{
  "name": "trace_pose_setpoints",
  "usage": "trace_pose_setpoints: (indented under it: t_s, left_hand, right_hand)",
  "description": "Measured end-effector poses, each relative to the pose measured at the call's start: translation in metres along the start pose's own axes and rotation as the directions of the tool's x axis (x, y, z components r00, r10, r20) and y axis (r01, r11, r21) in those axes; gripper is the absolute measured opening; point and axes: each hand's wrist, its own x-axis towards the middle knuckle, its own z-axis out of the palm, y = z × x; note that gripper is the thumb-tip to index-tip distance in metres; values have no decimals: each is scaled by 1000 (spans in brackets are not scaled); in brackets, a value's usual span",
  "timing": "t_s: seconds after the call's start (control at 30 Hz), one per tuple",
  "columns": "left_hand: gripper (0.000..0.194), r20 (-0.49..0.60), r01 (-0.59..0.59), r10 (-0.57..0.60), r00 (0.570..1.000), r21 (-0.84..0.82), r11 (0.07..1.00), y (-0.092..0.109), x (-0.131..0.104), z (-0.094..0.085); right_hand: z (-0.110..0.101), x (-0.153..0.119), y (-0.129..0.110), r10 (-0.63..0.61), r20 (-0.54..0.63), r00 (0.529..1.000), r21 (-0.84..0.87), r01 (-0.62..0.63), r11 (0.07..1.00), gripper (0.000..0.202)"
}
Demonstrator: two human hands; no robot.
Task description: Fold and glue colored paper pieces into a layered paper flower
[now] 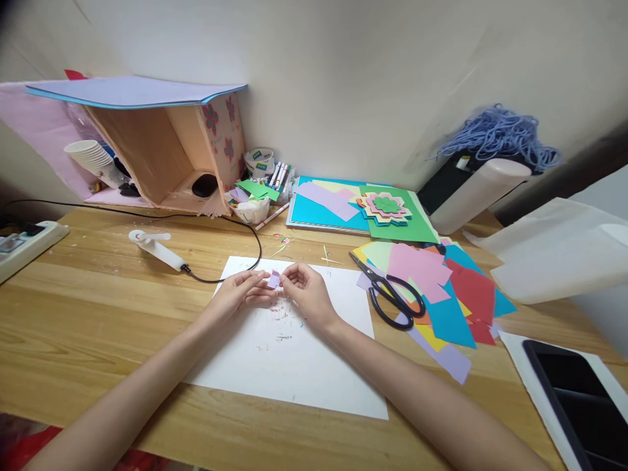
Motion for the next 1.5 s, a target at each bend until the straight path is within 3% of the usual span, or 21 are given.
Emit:
trace_pose_setpoints:
  t_s: [0.13,0.53,0.83,1.03,1.5]
  left_hand:
    - [34,87,70,-74,993,53,996,-2,-4,1]
    - [31,87,3,-10,996,83,997,-2,-6,3]
    - [31,55,-43,41,998,34,998,-4,-4,2]
    - [35,37,-82,80,996,32,996,-4,-3,1]
    - [30,19,-110,109,994,58,992,-5,-3,1]
  right_hand:
    - [0,0,-1,1,-35,999,9,-1,1000,23]
    - [2,-5,-5,-42,-2,999,15,42,999,18]
    - [2,-11,-8,-220,-70,973,-138,209,968,13]
    - [2,-12,-11,-335,-47,941,-286,309,907,14]
    - [3,-11,-8,-381,24,924,-383,361,850,16]
